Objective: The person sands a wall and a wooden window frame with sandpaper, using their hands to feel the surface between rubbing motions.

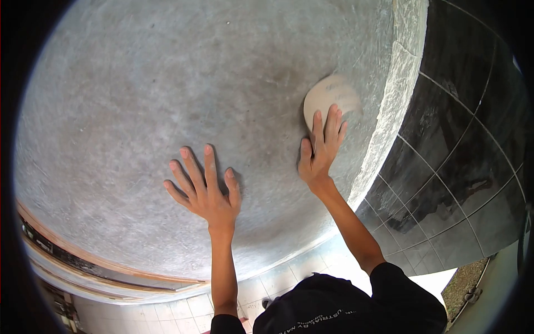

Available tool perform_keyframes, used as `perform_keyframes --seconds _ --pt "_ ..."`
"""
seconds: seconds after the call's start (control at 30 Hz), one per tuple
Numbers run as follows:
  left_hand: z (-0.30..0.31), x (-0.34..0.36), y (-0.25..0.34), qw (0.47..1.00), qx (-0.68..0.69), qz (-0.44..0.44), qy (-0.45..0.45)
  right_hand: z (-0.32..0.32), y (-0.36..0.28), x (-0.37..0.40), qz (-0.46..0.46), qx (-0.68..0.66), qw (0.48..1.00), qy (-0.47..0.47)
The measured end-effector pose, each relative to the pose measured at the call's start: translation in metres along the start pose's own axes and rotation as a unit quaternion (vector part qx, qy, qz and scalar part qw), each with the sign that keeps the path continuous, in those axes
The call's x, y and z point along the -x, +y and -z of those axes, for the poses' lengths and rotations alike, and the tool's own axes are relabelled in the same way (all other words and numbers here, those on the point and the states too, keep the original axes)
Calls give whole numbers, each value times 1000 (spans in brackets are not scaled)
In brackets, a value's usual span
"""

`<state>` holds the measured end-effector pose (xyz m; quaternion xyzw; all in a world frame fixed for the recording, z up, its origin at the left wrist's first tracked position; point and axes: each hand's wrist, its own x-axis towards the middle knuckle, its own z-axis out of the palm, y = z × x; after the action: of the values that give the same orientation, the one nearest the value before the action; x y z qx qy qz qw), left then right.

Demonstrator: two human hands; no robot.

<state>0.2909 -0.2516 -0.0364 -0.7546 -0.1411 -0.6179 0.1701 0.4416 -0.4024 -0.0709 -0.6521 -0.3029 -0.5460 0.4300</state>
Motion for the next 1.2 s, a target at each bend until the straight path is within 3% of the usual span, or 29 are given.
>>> perform_keyframes --seconds 0.17,0.4,0.47,0.5,0.53,0.6,0.77,0.83,0.87,0.93,0.97,1.0,1.07,1.2 --pt "1 4 -1 1000 26 11 -6 -8 -20 -4 -45 -6 998 32" --pt "-4 71 -15 997 30 66 -8 -9 -13 152 -25 60 997 -48" --pt "1 103 -24 995 26 97 -25 8 -21 154 -252 -89 963 -21" --pt "3 119 -29 991 30 122 -35 16 -19 155 -248 105 962 -50" --pt "3 135 -36 991 24 128 -43 16 -15 159 -247 104 962 -61" --pt "16 172 -40 968 37 241 -65 14 -9 168 -501 289 807 -118" --pt "22 208 -50 950 38 299 -86 18 -47 186 -577 131 770 -238" --pt "24 212 -50 948 53 301 -91 15 -57 196 -511 31 851 -116" --pt "26 217 -48 947 50 304 -97 16 -55 199 -512 33 849 -123" --pt "30 222 -39 922 91 361 -105 13 -43 190 -619 -76 779 -67" --pt "31 227 -37 909 91 387 -125 13 -28 195 -671 -5 736 -93" --pt "33 234 -34 906 83 394 -130 12 -28 201 -671 -2 734 -105" --pt "32 243 -30 894 110 411 -139 10 -26 210 -636 -181 746 -74" --pt "31 259 -28 885 121 427 -142 22 -89 201 -634 -190 735 -148"
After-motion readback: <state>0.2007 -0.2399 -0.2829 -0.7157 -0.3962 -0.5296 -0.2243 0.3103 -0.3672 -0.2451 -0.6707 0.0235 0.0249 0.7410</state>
